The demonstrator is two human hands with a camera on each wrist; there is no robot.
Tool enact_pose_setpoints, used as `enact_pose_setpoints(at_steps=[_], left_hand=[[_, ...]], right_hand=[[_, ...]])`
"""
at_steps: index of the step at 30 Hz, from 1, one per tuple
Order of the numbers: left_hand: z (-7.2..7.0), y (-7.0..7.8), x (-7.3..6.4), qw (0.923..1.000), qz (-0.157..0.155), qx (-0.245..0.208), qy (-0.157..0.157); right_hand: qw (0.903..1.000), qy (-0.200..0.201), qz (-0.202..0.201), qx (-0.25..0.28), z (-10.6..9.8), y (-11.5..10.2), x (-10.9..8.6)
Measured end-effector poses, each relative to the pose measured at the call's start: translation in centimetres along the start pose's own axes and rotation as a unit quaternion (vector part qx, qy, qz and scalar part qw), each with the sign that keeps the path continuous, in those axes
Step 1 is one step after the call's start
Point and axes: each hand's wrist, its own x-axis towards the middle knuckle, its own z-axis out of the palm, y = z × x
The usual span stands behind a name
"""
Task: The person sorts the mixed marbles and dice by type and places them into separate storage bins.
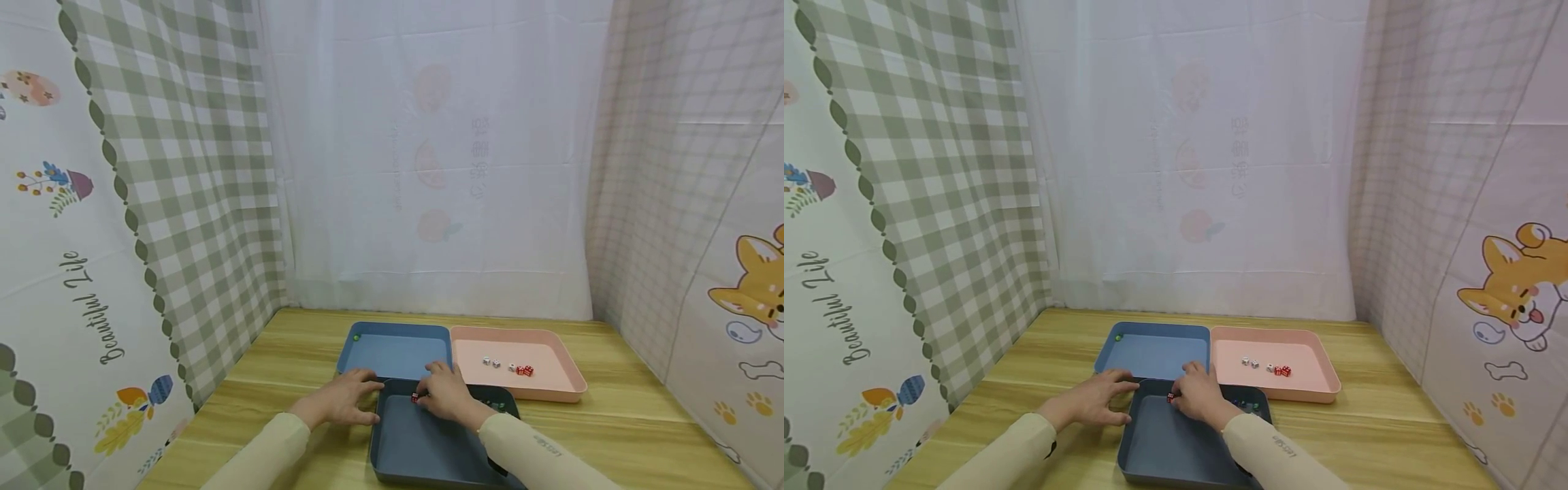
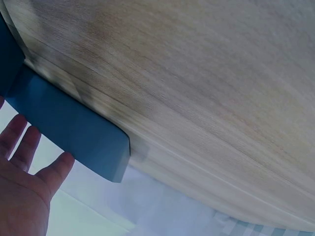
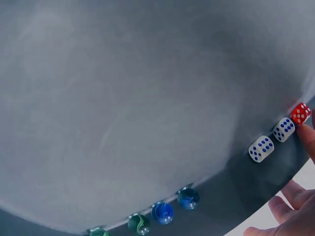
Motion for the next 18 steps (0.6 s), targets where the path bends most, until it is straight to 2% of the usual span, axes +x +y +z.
enact_pose_setpoints(at_steps=[7, 18], left_hand=[[-0.1, 0.1, 0.0, 1.0, -0.005, -0.005, -0.006], [-0.1, 0.2, -0.1, 0.9999, -0.007, -0.007, -0.005]], right_hand=[[0.9999, 0.004, -0.012, 0.004, 0.5, -0.2, 0.2], [0.9997, 0.012, -0.003, -0.019, 1.5, -0.2, 0.7]])
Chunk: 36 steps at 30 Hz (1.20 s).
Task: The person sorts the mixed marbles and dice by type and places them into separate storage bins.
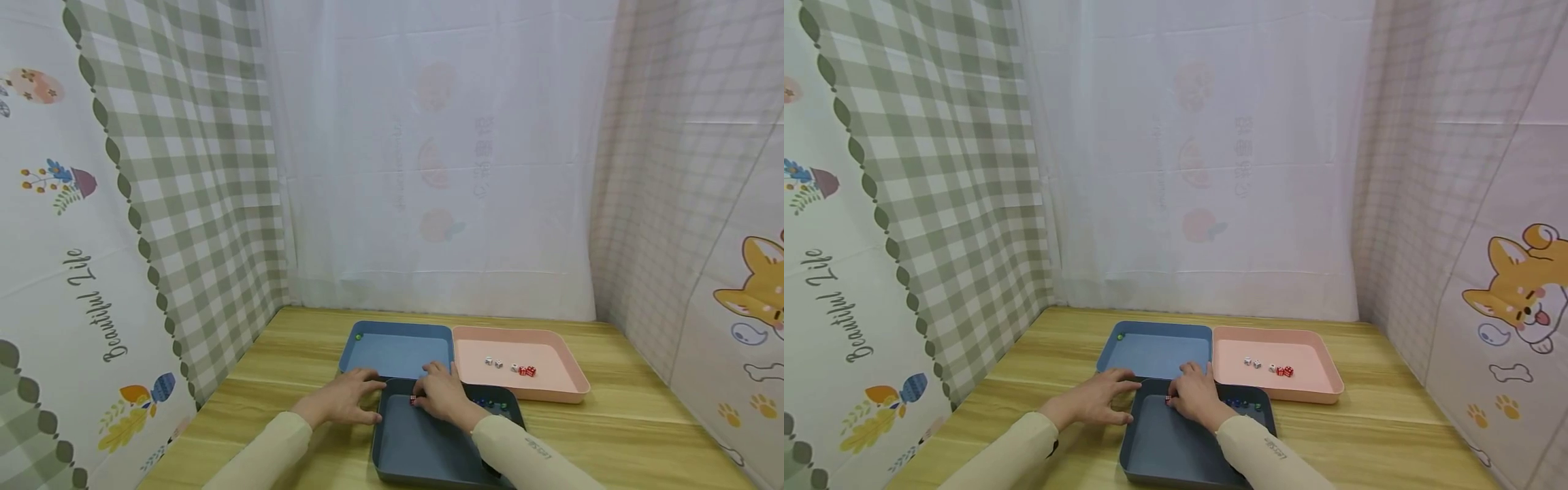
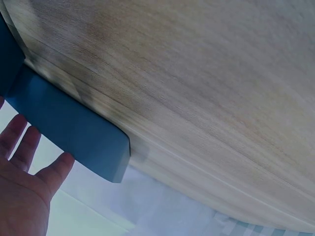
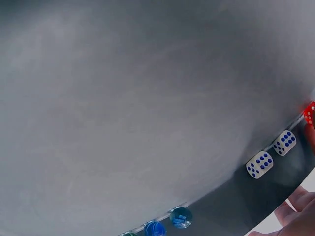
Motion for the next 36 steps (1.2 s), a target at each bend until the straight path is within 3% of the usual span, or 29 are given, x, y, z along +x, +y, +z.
enact_pose_setpoints(at_steps=[17, 26, 36], left_hand=[[0.0, 0.1, 0.1, 1.0, -0.002, 0.002, 0.001], [-0.1, 0.1, 0.0, 0.9999, 0.008, 0.005, 0.005], [-0.1, 0.2, 0.1, 0.9999, -0.001, 0.01, 0.005]], right_hand=[[0.9995, 0.011, -0.025, 0.017, -0.6, -0.4, 0.2], [0.9986, 0.006, -0.02, 0.048, -1.9, -0.2, 0.6], [0.9982, 0.041, 0.004, 0.042, -4.1, 1.6, 1.0]])
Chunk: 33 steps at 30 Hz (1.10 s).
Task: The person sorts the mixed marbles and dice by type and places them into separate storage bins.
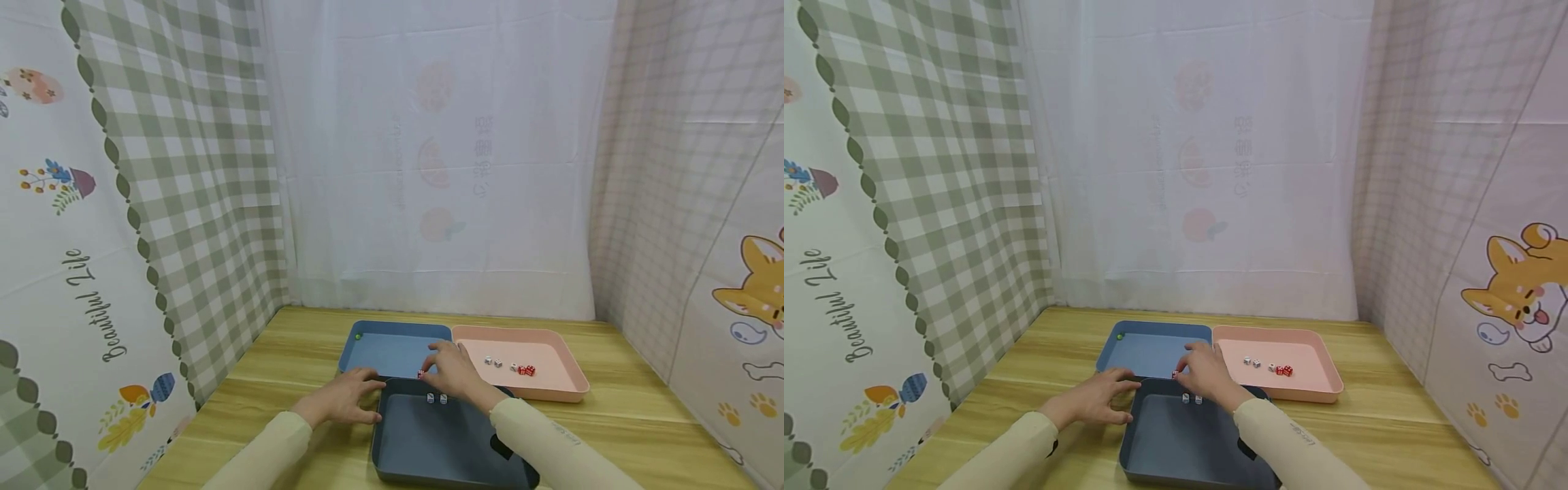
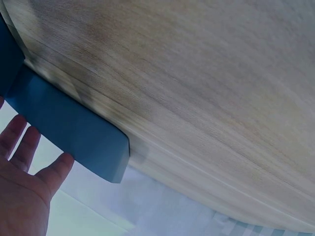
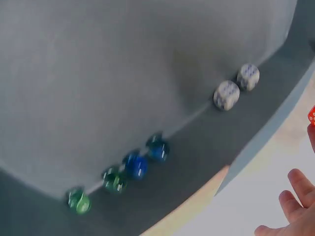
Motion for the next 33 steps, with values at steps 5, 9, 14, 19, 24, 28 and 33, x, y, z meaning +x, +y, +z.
enact_pose_setpoints(at_steps=[5, 9, 14, 19, 24, 28, 33], left_hand=[[0.1, -0.2, 0.0, 1.0, 0.003, -0.001, -0.003], [0.2, -0.3, 0.0, 1.0, 0.003, -0.003, -0.005], [0.2, -0.3, 0.0, 1.0, 0.003, -0.002, -0.004], [0.2, -0.2, 0.0, 1.0, 0.001, -0.005, -0.004], [0.3, -0.2, 0.0, 1.0, -0.002, -0.006, -0.006], [0.3, -0.2, 0.0, 0.9999, -0.003, -0.007, -0.007], [0.3, -0.2, 0.0, 0.9999, -0.003, -0.011, -0.01]], right_hand=[[0.9997, 0.01, 0.024, 0.0, -1.3, 1.7, 0.1], [0.9991, 0.019, 0.039, -0.004, -2.0, 3.2, 0.0], [0.9979, 0.03, 0.055, -0.018, -2.6, 5.1, -0.3], [0.9957, 0.037, 0.08, -0.028, -3.4, 6.8, -0.6], [0.993, 0.035, 0.108, -0.031, -4.4, 8.4, -1.1], [0.9905, 0.024, 0.13, -0.037, -5.1, 9.9, -1.5], [0.9877, 0.019, 0.148, -0.047, -6.1, 11.7, -2.4]])
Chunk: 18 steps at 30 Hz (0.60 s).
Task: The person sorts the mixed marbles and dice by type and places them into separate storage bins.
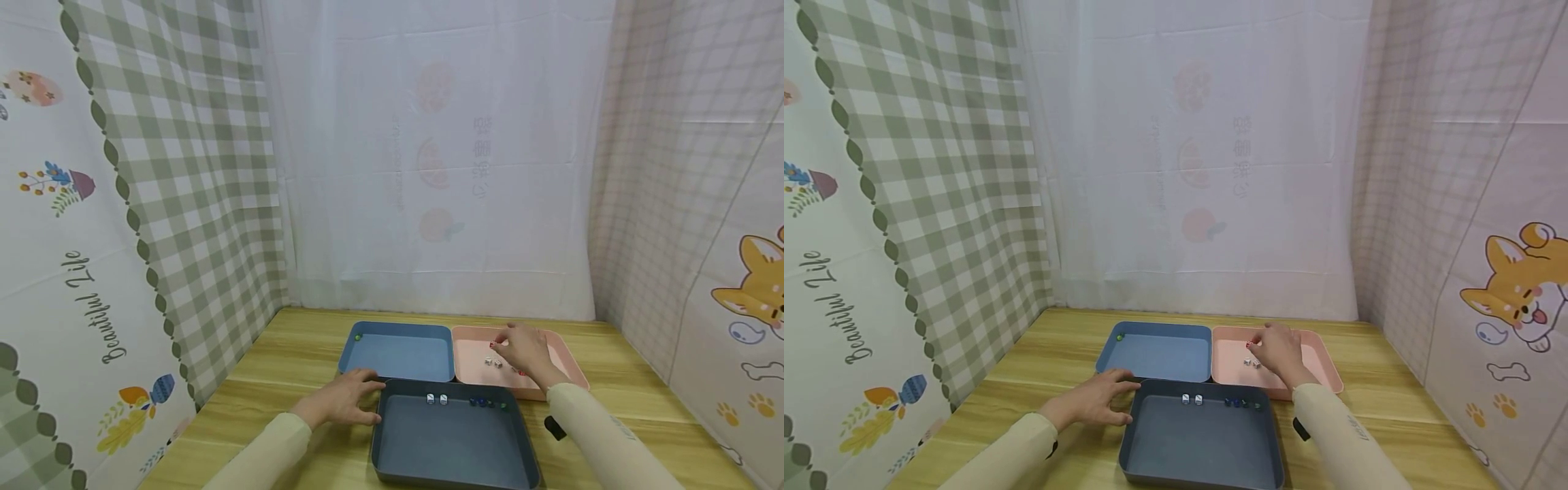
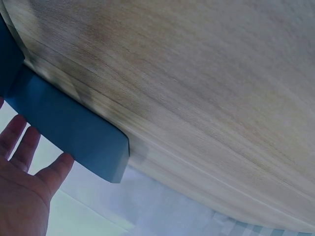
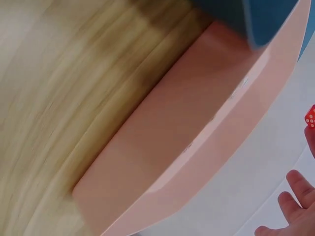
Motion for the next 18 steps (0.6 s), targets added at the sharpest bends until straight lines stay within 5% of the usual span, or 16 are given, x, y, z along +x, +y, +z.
enact_pose_setpoints(at_steps=[18], left_hand=[[-0.2, 0.1, -0.1, 1.0, -0.001, -0.003, -0.005]], right_hand=[[0.9961, 0.004, 0.087, 0.007, -0.5, 6.2, -2.5]])
